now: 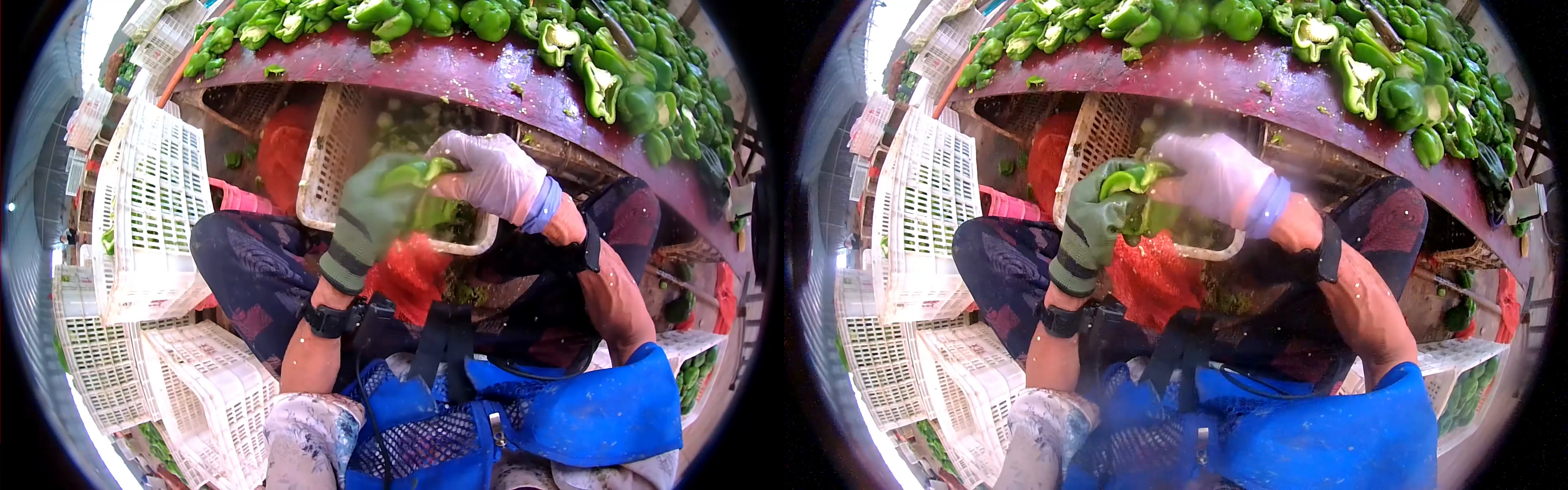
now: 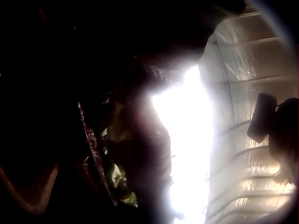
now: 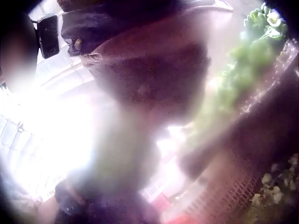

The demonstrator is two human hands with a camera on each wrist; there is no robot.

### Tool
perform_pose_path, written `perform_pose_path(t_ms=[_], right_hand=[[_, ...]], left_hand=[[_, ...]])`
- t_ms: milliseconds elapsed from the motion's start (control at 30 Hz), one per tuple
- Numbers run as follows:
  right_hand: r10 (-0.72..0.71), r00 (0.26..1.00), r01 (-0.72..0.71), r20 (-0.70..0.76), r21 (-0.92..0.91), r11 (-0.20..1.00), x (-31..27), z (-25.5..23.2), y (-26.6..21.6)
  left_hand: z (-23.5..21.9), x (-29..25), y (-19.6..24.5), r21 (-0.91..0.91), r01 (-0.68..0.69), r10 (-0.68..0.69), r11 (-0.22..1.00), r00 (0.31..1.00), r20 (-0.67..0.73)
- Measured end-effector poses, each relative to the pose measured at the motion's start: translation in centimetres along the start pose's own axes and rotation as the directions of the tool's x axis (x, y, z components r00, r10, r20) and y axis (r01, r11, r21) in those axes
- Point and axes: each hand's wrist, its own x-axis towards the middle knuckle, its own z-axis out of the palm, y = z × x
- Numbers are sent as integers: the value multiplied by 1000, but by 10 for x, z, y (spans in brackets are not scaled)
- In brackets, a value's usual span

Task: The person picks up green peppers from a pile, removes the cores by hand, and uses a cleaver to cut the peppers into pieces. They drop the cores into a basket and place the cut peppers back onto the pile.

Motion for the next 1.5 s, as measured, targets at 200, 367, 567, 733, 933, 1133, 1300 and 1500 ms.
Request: perform_pose_path(t_ms=[200, 367, 567, 733, 933, 1133, 1300, 1500], right_hand=[[275, 960, -136, -45, 787, 602, 0, 11, -10], [273, 938, 148, -214, 958, 244, 9, 0, -17], [182, 957, -39, -227, 519, 854, 11, -25, -5], [237, 971, -230, 5, 268, 936, 8, -4, -11], [272, 952, -82, -140, 740, 667, 7, 7, -10], [74, 918, 96, -390, 399, 912, 17, 2, -9], [272, 954, -298, 124, 431, 851, 15, -12, -3], [238, 964, -252, 119, 117, 961, 11, -5, 4]], left_hand=[[-2, 0, -12, -263, -119, 127, 958, 992, 14], [11, 2, -6, -541, -185, 205, 821, 979, -24], [5, 9, -27, -240, -317, 243, 918, 925, -293], [16, 2, -8, 176, -294, 333, 939, 906, -263], [12, 0, -11, -874, 195, -161, 444, 977, 136], [13, 1, -9, -748, 33, -22, 663, 999, 24], [4, -4, -7, -679, 52, -13, 733, 998, 63], [2, 8, -27, -88, -275, 276, 958, 961, 4]])
